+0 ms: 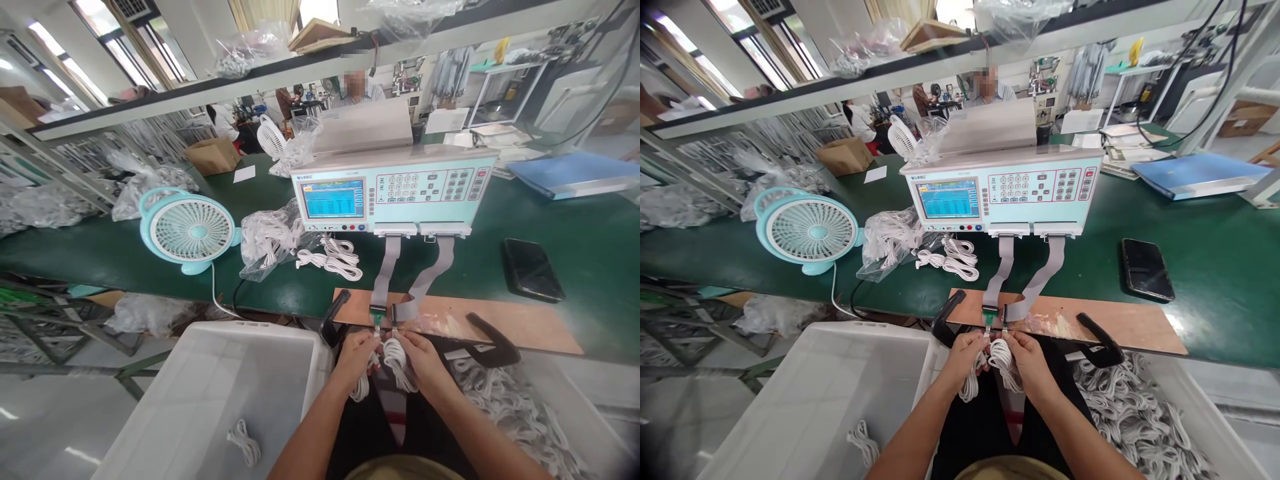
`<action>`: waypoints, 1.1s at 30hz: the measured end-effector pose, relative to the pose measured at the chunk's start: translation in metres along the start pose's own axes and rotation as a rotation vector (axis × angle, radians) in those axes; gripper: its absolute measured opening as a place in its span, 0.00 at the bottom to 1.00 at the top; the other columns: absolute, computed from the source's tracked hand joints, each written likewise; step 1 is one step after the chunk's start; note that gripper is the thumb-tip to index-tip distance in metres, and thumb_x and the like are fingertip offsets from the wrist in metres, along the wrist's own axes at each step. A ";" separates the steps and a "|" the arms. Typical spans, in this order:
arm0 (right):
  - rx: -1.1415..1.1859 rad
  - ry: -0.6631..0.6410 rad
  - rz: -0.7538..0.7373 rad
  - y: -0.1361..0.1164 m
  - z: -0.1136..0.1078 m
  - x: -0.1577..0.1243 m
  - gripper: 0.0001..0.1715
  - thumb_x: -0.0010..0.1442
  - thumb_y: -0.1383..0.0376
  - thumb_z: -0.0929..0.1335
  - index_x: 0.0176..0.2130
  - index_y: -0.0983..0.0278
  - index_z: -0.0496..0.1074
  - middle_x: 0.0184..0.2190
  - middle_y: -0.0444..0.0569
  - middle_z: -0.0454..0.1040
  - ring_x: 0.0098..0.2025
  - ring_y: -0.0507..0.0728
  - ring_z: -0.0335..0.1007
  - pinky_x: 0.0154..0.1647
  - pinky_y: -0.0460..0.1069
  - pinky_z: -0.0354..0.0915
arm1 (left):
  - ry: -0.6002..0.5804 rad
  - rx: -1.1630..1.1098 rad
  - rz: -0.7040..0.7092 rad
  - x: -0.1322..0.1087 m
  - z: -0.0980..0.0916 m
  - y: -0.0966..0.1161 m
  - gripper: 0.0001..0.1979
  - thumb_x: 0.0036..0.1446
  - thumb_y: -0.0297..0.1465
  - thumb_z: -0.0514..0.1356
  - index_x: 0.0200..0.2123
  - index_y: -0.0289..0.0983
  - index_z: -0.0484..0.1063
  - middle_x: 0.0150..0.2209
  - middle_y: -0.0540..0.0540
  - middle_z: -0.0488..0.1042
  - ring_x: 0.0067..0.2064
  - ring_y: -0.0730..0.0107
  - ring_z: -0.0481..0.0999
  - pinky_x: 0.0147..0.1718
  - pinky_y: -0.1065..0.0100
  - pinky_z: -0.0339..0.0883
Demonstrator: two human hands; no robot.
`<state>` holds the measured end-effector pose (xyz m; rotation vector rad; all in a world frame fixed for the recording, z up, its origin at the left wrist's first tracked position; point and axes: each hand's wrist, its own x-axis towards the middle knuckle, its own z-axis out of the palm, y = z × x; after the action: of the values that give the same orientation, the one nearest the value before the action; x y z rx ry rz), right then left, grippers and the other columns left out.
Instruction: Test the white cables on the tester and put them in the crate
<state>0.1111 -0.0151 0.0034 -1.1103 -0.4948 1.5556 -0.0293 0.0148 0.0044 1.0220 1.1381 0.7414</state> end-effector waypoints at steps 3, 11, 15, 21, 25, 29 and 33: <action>-0.010 -0.004 0.002 0.000 0.000 0.000 0.21 0.46 0.51 0.76 0.30 0.66 0.77 0.22 0.48 0.75 0.23 0.55 0.68 0.25 0.48 0.64 | 0.007 -0.027 0.011 -0.001 0.002 0.002 0.15 0.49 0.39 0.59 0.18 0.34 0.68 0.18 0.52 0.64 0.15 0.78 0.64 0.11 0.76 0.50; -0.016 0.008 0.007 -0.003 0.002 0.000 0.20 0.45 0.52 0.77 0.29 0.65 0.78 0.24 0.49 0.77 0.26 0.58 0.72 0.27 0.48 0.66 | 0.115 -0.140 0.025 -0.005 0.012 0.000 0.14 0.49 0.38 0.59 0.19 0.34 0.69 0.17 0.53 0.63 0.16 0.77 0.62 0.12 0.75 0.51; 0.013 -0.010 0.007 0.000 0.000 0.001 0.19 0.46 0.53 0.76 0.31 0.66 0.78 0.25 0.49 0.77 0.27 0.58 0.72 0.26 0.48 0.66 | 0.164 -0.186 0.024 -0.006 0.017 -0.004 0.15 0.48 0.39 0.60 0.18 0.34 0.68 0.17 0.53 0.62 0.15 0.78 0.61 0.12 0.75 0.52; 0.001 -0.002 0.001 0.001 -0.002 0.002 0.20 0.45 0.52 0.77 0.31 0.66 0.78 0.26 0.50 0.77 0.29 0.59 0.73 0.26 0.48 0.66 | 0.189 -0.233 0.066 -0.006 0.020 -0.002 0.15 0.46 0.38 0.62 0.17 0.33 0.70 0.20 0.51 0.64 0.18 0.79 0.61 0.14 0.76 0.56; -0.024 -0.010 -0.013 -0.002 -0.001 0.001 0.20 0.46 0.52 0.76 0.32 0.65 0.79 0.26 0.50 0.78 0.30 0.60 0.74 0.28 0.49 0.67 | 0.199 -0.257 0.036 -0.007 0.022 -0.001 0.16 0.47 0.41 0.62 0.18 0.33 0.70 0.19 0.52 0.64 0.17 0.79 0.60 0.14 0.75 0.55; -0.038 0.001 0.007 -0.004 0.002 0.000 0.22 0.43 0.50 0.77 0.31 0.65 0.79 0.25 0.50 0.77 0.29 0.61 0.73 0.28 0.50 0.67 | 0.190 -0.201 0.077 -0.007 0.020 -0.007 0.20 0.48 0.45 0.62 0.19 0.33 0.71 0.19 0.52 0.64 0.17 0.80 0.60 0.15 0.75 0.53; -0.106 0.039 0.014 -0.005 0.002 -0.003 0.23 0.39 0.50 0.78 0.30 0.65 0.78 0.28 0.51 0.79 0.32 0.62 0.74 0.30 0.50 0.68 | 0.195 -0.147 0.086 -0.005 0.018 -0.012 0.19 0.47 0.45 0.61 0.21 0.33 0.73 0.18 0.52 0.63 0.17 0.79 0.58 0.16 0.74 0.51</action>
<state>0.1122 -0.0154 0.0093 -1.2248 -0.5493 1.5314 -0.0134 0.0010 -0.0032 0.8929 1.1925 0.9962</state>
